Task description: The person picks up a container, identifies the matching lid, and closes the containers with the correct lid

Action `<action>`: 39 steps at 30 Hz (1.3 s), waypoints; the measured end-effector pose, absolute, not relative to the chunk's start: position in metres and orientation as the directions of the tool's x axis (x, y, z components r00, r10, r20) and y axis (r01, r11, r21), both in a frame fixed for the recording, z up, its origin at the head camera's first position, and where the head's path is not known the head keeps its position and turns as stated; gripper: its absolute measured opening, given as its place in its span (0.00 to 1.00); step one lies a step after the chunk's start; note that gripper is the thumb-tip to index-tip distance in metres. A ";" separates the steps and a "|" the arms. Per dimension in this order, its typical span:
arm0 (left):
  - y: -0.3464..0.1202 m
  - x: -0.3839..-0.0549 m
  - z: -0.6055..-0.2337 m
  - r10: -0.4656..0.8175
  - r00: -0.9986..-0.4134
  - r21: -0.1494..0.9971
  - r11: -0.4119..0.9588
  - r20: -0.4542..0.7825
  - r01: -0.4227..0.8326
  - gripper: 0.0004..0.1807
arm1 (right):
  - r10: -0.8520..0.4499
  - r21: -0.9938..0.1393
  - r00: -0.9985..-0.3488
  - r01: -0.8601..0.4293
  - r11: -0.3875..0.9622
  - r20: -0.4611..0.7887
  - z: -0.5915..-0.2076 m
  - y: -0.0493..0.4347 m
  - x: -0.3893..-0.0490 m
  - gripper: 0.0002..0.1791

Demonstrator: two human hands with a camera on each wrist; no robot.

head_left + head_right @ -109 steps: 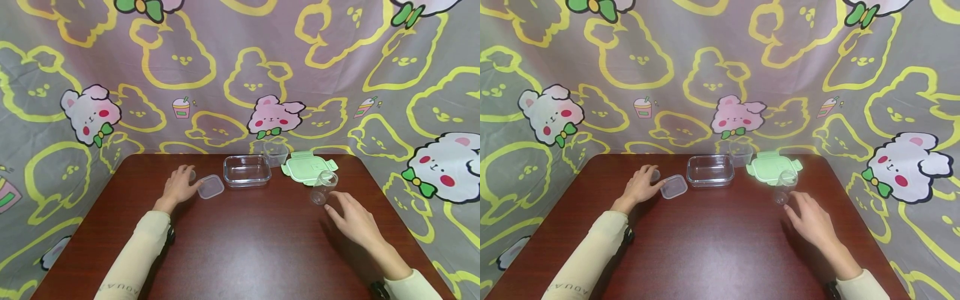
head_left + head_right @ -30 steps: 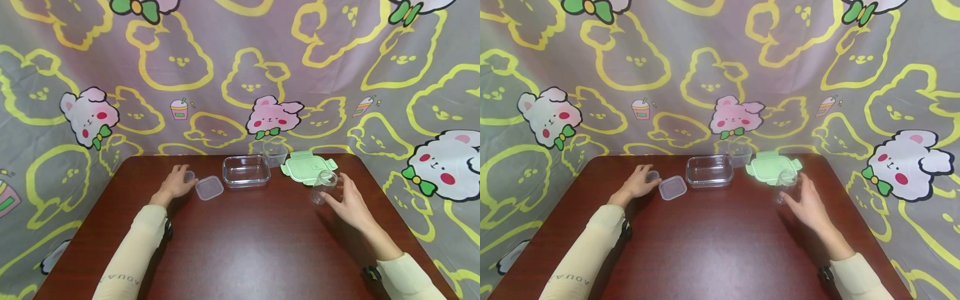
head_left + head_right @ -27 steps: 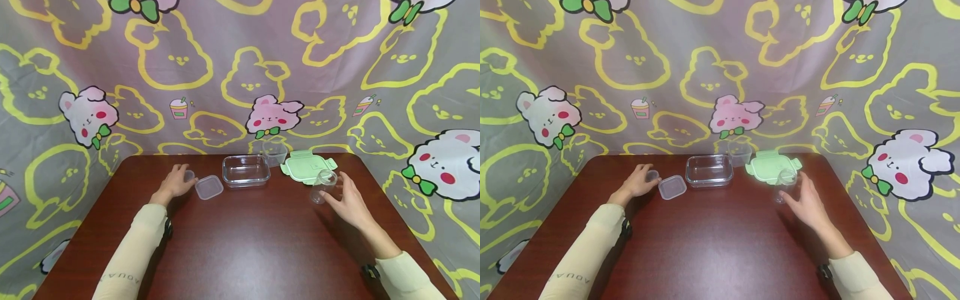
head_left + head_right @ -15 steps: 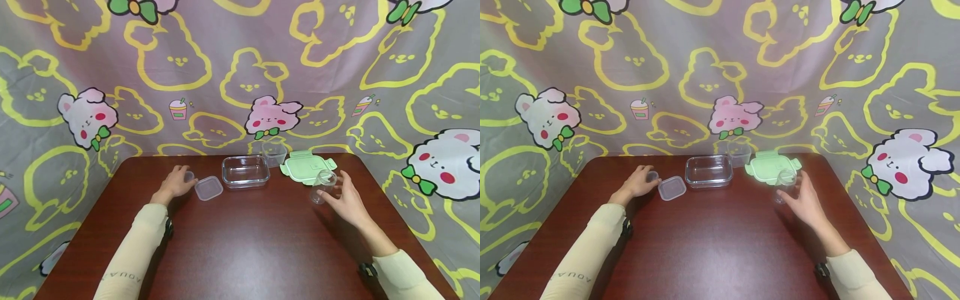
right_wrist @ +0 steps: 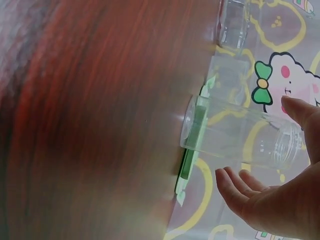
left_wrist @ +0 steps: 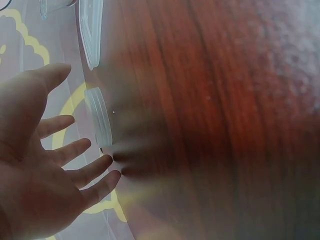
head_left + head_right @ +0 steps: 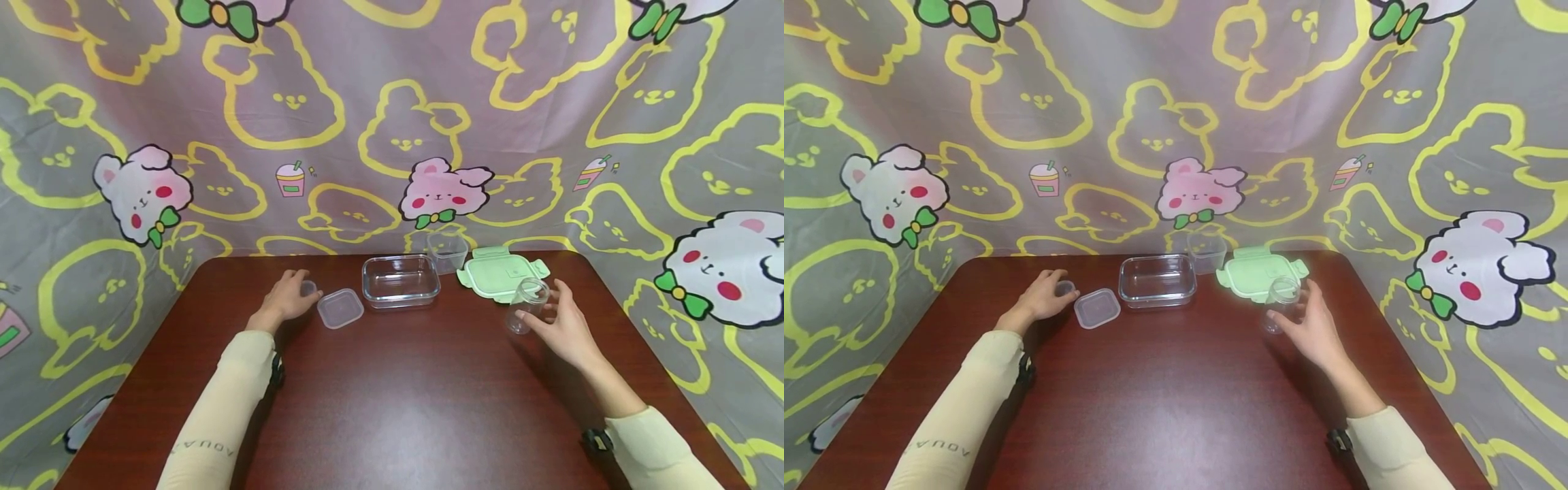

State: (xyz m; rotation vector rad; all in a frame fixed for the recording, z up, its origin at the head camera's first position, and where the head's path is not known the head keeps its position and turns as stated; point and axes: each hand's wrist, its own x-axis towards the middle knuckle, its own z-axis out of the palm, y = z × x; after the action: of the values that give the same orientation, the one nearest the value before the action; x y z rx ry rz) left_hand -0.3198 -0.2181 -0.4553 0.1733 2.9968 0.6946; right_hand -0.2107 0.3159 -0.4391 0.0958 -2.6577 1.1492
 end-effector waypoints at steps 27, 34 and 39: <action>-0.214 -0.325 -0.455 0.091 -0.995 0.400 0.914 -0.034 0.070 0.38 | 0.051 -0.727 -0.977 -0.120 0.676 0.209 -0.438 0.312 -0.213 0.49; -0.214 -0.328 -0.456 0.081 -0.996 0.404 0.913 -0.031 0.062 0.37 | 0.054 -0.714 -0.971 -0.134 0.687 0.234 -0.440 0.311 -0.215 0.45; -0.214 -0.329 -0.458 0.080 -0.997 0.407 0.911 -0.021 0.065 0.36 | 0.060 -0.715 -0.973 -0.122 0.689 0.224 -0.441 0.310 -0.216 0.45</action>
State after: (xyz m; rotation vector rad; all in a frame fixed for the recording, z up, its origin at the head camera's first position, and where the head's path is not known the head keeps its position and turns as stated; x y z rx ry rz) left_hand -0.3290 -0.2144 -0.4580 0.1154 3.0345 0.6438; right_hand -0.2160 0.3103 -0.4409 0.0500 -2.6711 1.1552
